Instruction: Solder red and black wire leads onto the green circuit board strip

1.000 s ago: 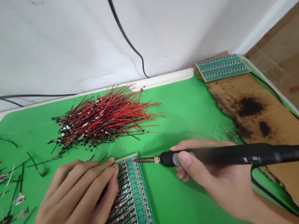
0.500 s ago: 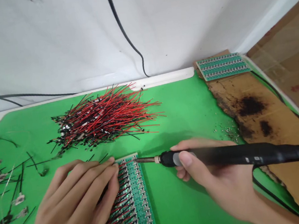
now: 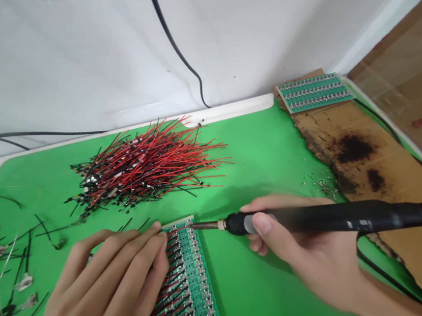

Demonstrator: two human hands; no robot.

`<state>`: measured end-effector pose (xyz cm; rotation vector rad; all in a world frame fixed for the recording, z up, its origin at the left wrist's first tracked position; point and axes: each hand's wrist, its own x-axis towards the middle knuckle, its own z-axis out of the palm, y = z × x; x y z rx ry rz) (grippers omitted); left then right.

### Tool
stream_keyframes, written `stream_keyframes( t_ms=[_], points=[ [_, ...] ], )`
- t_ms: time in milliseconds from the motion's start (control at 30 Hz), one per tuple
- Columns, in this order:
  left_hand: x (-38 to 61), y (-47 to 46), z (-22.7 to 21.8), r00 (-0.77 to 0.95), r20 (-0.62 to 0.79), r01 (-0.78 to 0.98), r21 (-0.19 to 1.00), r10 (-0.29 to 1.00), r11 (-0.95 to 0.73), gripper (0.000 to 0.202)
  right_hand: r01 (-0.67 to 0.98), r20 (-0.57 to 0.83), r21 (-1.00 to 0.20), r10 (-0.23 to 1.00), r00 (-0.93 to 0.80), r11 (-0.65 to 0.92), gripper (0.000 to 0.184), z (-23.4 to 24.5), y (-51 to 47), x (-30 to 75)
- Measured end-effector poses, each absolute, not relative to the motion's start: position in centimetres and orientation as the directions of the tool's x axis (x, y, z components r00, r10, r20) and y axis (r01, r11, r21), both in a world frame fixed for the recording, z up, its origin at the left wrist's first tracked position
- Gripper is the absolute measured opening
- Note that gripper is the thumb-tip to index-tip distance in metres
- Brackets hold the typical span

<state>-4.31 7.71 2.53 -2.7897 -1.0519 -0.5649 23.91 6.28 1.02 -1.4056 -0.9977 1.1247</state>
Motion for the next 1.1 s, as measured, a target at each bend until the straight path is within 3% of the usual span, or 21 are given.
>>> stream_keyframes(
  t_ms=[200,367,667,900,1100],
  points=[
    [-4.2,7.3,2.6,0.720,0.374,0.633,-0.008,0.585,-0.774,0.026,0.011,-0.068,-0.997,0.985,0.156,-0.070,0.021,0.8,6.4,24.2],
    [-4.2,7.4,2.5,0.736,0.357,0.622,-0.021,0.575,-0.783,0.027,0.016,-0.133,-0.990,0.968,0.214,-0.140,0.026,1.1,6.3,23.9],
    [-4.2,7.3,2.5,0.734,0.360,0.622,-0.016,0.576,-0.783,0.028,0.026,0.009,-1.000,0.996,0.087,0.007,0.013,0.5,6.7,25.0],
    [-4.3,7.5,2.4,0.709,0.378,0.642,0.002,0.595,-0.767,0.023,-0.062,-0.127,-0.992,0.950,0.286,-0.114,0.028,1.1,6.0,24.1],
    [-3.8,8.6,2.6,0.672,0.374,0.658,0.096,0.639,-0.747,0.014,-0.100,-0.134,-0.989,0.949,0.284,-0.110,0.027,1.3,6.0,23.7]
  ],
)
